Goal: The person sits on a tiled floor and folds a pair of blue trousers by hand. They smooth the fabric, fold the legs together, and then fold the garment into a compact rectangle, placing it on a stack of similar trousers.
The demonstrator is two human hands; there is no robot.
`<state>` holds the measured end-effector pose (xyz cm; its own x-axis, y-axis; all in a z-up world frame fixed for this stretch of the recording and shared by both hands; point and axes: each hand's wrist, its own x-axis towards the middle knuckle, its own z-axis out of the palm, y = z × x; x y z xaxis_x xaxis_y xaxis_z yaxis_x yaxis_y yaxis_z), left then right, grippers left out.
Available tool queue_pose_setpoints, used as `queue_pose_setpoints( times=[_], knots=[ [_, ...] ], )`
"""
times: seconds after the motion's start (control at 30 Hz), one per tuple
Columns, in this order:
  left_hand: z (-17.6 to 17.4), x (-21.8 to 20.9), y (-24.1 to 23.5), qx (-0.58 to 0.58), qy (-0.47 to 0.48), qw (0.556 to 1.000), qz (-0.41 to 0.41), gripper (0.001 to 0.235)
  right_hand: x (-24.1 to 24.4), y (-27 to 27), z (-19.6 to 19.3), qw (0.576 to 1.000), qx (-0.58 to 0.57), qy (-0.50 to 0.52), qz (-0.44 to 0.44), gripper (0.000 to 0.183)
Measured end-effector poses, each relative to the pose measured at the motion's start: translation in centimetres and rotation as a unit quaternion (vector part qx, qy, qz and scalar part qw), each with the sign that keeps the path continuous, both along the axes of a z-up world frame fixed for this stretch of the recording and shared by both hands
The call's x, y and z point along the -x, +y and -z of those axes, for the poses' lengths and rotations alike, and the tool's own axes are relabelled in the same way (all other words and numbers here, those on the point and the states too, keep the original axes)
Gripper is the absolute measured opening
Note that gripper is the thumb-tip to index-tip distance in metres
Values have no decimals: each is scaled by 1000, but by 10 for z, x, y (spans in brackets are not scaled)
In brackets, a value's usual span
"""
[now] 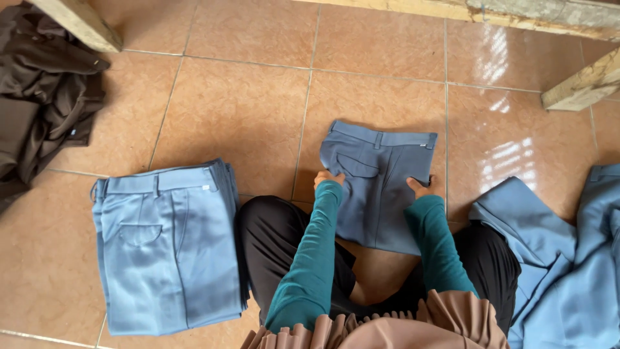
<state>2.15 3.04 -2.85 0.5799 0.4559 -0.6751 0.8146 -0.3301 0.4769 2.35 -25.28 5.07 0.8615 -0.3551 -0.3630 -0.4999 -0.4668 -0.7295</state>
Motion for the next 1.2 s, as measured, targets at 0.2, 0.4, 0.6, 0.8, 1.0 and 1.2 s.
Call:
queue_pose_setpoints(
  times=[0.2,0.4,0.6,0.8,1.0,1.2],
  knots=[
    [-87,-6,22,7,-84,996,-5,62,2,29,-56,993,-42,-101,-38,71],
    [-207,18,88,-28,-164,985,-54,58,5,94,-121,963,-108,-233,-77,43],
    [-239,45,210,-107,-245,959,-91,62,30,189,-189,931,-209,-274,-124,39],
    [-315,189,332,-224,-256,927,-160,66,135,312,-269,902,-328,-196,-200,33],
    [-262,342,424,-284,-123,928,-206,62,186,389,-152,893,-240,-50,-377,59],
    [-165,415,446,-208,-71,938,-267,65,215,401,-62,874,-184,71,-444,77]
  ],
)
